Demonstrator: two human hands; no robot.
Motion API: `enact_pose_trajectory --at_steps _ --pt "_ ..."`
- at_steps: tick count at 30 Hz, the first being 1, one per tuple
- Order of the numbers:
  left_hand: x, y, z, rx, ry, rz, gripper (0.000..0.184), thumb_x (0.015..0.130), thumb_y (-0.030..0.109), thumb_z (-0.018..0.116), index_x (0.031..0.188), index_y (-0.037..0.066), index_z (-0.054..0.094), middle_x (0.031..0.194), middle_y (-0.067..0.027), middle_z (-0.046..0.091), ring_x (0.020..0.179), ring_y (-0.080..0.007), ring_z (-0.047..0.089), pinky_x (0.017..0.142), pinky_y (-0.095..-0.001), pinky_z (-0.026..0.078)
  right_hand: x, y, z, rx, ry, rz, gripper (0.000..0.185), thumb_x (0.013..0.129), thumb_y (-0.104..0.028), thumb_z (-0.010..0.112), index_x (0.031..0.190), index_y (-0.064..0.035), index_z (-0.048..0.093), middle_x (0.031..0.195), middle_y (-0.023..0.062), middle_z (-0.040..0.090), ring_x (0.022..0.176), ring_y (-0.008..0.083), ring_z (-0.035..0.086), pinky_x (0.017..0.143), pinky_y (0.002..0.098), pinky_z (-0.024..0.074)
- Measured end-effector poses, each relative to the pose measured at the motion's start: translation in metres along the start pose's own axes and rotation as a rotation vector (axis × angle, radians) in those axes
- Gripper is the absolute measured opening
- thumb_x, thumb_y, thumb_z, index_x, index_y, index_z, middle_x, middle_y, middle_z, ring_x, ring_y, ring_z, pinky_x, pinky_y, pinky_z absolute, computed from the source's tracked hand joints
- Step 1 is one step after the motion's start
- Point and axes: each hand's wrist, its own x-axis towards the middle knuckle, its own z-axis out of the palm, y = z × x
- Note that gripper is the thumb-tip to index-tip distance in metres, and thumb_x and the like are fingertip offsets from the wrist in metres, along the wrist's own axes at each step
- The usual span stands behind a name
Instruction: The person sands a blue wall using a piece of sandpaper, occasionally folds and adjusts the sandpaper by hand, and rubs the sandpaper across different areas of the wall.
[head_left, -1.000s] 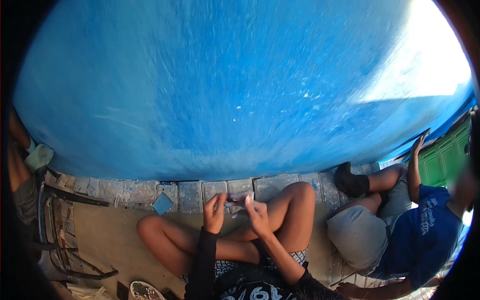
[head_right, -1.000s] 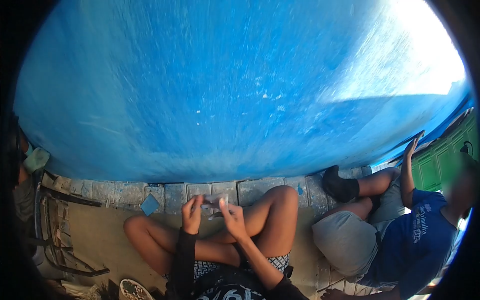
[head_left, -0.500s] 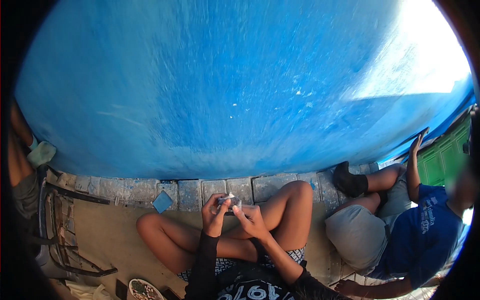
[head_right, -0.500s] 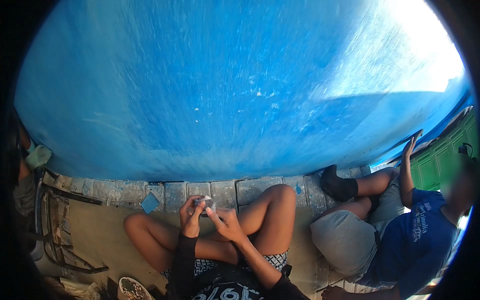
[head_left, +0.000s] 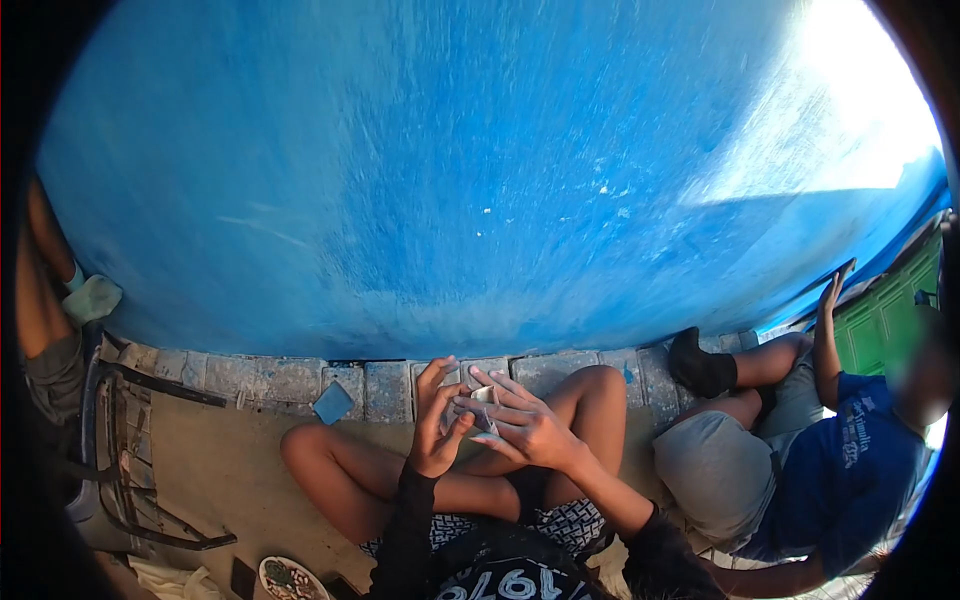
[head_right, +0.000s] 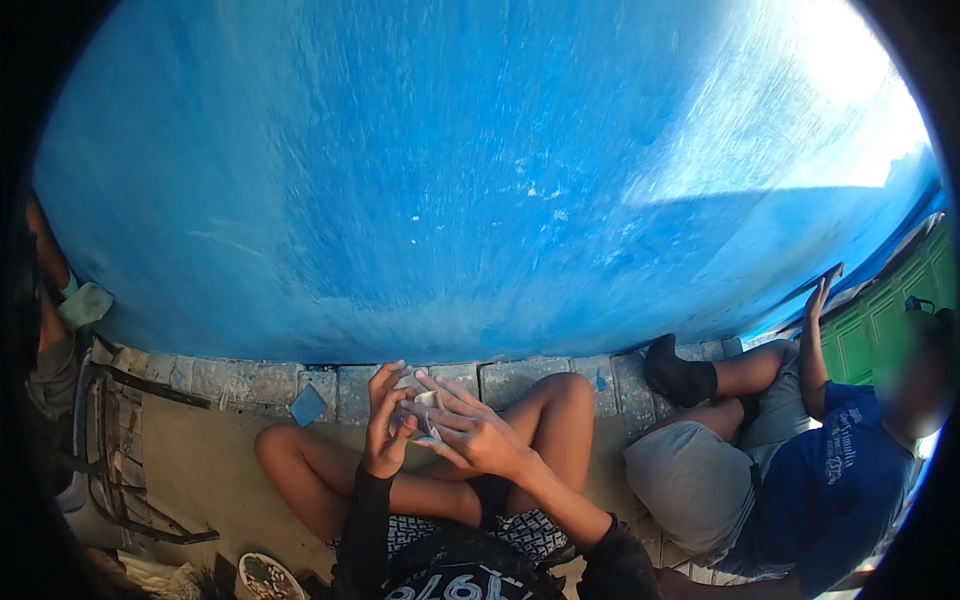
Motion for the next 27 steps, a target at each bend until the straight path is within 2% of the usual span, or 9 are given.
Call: enact_pose_trajectory --at_steps 6,13,15,16,19,21,23,25,27 --pt "-0.005 -0.004 0.000 -0.104 -0.115 -0.022 0.037 0.100 0.033 0.056 0.121 0.003 0.054 0.141 -0.0181 0.043 0.135 -0.0340 0.041 0.109 -0.0448 0.035 -0.019 0.000 0.011 -0.072 -0.048 0.000 0.017 0.084 -0.008 0.070 0.091 0.0076 0.068 0.118 0.0178 0.067 0.127 0.0421 0.054 0.113 0.0538 0.0391" --pt "-0.012 -0.005 0.008 -0.091 -0.004 -0.043 0.044 0.102 0.039 0.051 0.128 0.003 0.052 0.144 -0.0172 0.042 0.133 -0.0320 0.043 0.104 -0.0415 0.040 -0.005 0.003 0.019 0.105 0.058 0.036 0.020 0.089 -0.006 0.065 0.096 0.0120 0.068 0.114 0.0215 0.067 0.124 0.0443 0.055 0.111 0.0540 0.0385" --pt "-0.011 -0.022 0.011 -0.436 0.117 -0.148 0.052 0.103 0.045 0.047 0.133 0.003 0.051 0.145 -0.0148 0.042 0.134 -0.0285 0.043 0.104 -0.0400 0.040 0.015 0.001 -0.009 0.238 0.330 0.188 0.024 0.092 -0.007 0.059 0.103 0.0124 0.067 0.117 0.0244 0.066 0.128 0.0443 0.053 0.114 0.0528 0.0314" --pt "-0.014 -0.038 0.008 -0.436 0.116 -0.125 0.052 0.103 0.045 0.047 0.133 0.003 0.051 0.145 -0.0148 0.042 0.134 -0.0285 0.043 0.104 -0.0400 0.040 0.031 0.001 -0.030 0.083 0.431 0.194 0.042 0.098 -0.019 0.051 0.119 0.0154 0.060 0.117 0.0257 0.067 0.128 0.0387 0.053 0.117 0.0544 0.0248" --pt "-0.021 -0.100 -0.012 -0.081 0.073 -0.175 0.049 0.104 0.044 0.044 0.126 0.003 0.059 0.137 -0.0111 0.053 0.131 -0.0255 0.046 0.103 -0.0375 0.041 0.081 0.009 -0.107 -0.421 0.755 0.055 0.042 0.102 -0.017 0.039 0.124 0.0128 0.060 0.126 0.0259 0.063 0.136 0.0394 0.046 0.117 0.0544 0.0247" --pt "-0.040 -0.139 -0.019 0.028 0.060 -0.159 0.045 0.104 0.040 0.045 0.122 0.002 0.061 0.133 -0.0115 0.055 0.128 -0.0269 0.049 0.103 -0.0376 0.041 0.118 0.013 -0.155 -0.666 0.841 -0.045 0.038 0.096 -0.006 0.044 0.128 0.0040 0.062 0.137 0.0220 0.058 0.140 0.0447 0.038 0.117 0.0607 0.0183" --pt "-0.035 -0.144 -0.015 0.136 0.054 -0.123 0.041 0.105 0.037 0.045 0.118 0.002 0.063 0.130 -0.0119 0.057 0.125 -0.0283 0.051 0.103 -0.0376 0.041 0.150 0.025 -0.177 -0.786 0.857 -0.084 0.039 0.096 -0.006 0.046 0.131 0.0012 0.061 0.138 0.0212 0.056 0.140 0.0447 0.038 0.117 0.0607 0.0186" --pt "-0.037 -0.118 -0.010 0.014 0.148 -0.261 0.034 0.104 0.030 0.047 0.112 0.001 0.064 0.123 -0.0130 0.059 0.118 -0.0313 0.055 0.102 -0.0393 0.041 0.166 0.039 -0.176 -0.859 0.852 -0.103 0.042 0.095 -0.008 0.051 0.136 -0.0048 0.058 0.143 0.0174 0.054 0.141 0.0437 0.037 0.117 0.0609 0.0192" --pt "-0.040 -0.133 -0.006 0.136 0.150 -0.179 0.032 0.104 0.028 0.048 0.111 0.002 0.064 0.121 -0.0131 0.059 0.117 -0.0319 0.055 0.102 -0.0399 0.042 0.175 0.062 -0.151 -0.887 0.780 -0.143 0.044 0.095 -0.013 0.054 0.139 -0.0106 0.056 0.147 0.0116 0.050 0.140 0.0393 0.040 0.116 0.0614 0.0200"
